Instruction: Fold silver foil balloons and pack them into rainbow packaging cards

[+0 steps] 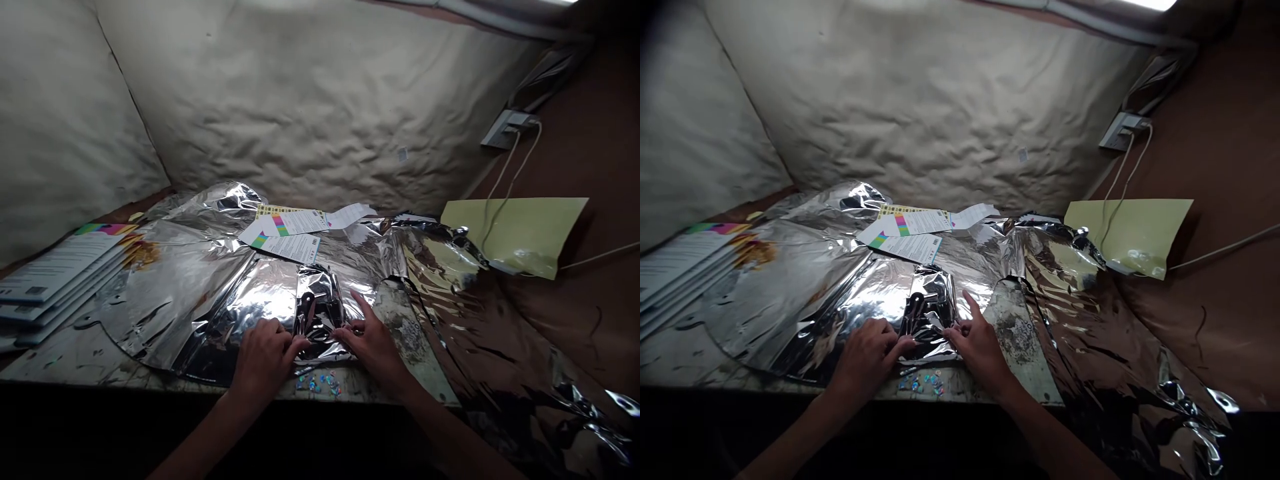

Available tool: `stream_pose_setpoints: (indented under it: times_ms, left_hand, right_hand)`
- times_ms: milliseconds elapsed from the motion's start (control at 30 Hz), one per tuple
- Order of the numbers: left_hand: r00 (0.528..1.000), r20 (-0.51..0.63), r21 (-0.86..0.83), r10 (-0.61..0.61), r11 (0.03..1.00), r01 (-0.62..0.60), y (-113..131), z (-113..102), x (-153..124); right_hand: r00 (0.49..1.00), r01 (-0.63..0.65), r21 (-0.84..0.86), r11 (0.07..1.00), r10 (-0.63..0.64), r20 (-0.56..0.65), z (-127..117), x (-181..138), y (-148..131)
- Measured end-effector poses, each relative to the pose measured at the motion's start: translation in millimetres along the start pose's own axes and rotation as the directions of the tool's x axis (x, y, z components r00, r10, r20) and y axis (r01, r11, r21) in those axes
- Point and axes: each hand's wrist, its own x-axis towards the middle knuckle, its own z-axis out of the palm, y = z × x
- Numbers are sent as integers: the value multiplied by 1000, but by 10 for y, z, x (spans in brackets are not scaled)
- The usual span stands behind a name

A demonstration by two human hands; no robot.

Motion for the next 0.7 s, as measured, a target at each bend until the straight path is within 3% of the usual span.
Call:
stream_pose_setpoints:
  times_ms: [100,167,267,400,467,567,633,700]
  left_hand:
    - [990,-140,45,28,999,-22,-17,51,33]
    - [962,-170,49,211,977,-206,-35,61,34]
    - [873,9,66,488,871,-487,-44,36,-54]
    - [808,177,27,562,818,-575,-15,-37,-225]
    - [788,224,-10,573,810,-586,-12,-67,-255]
    - [745,291,-57,600,788,-613,-43,-69,-224]
    - [733,316,-55,603,783,-620,-68,-46,-191]
    - [749,310,-38,586,794,-606,-71,-29,-178]
  right_hand:
    - [1000,20,-41,999,-21,-15,-16,-6,-4]
    - [999,49,-106,993,-49,1,-33,-71,-1]
    - [985,160,-229,960,-141,95,-76,-306,33]
    - [954,295,-460,838,-231,191,-236,-706,94]
    - [906,422,-579,697,-317,279,-363,-792,110]
    - [759,645,-561,518,-349,550,-534,-703,140]
    - [668,717,-480,505,-302,680,-595,-572,171]
    - [637,728,-438,528,-283,717,-612,-459,194]
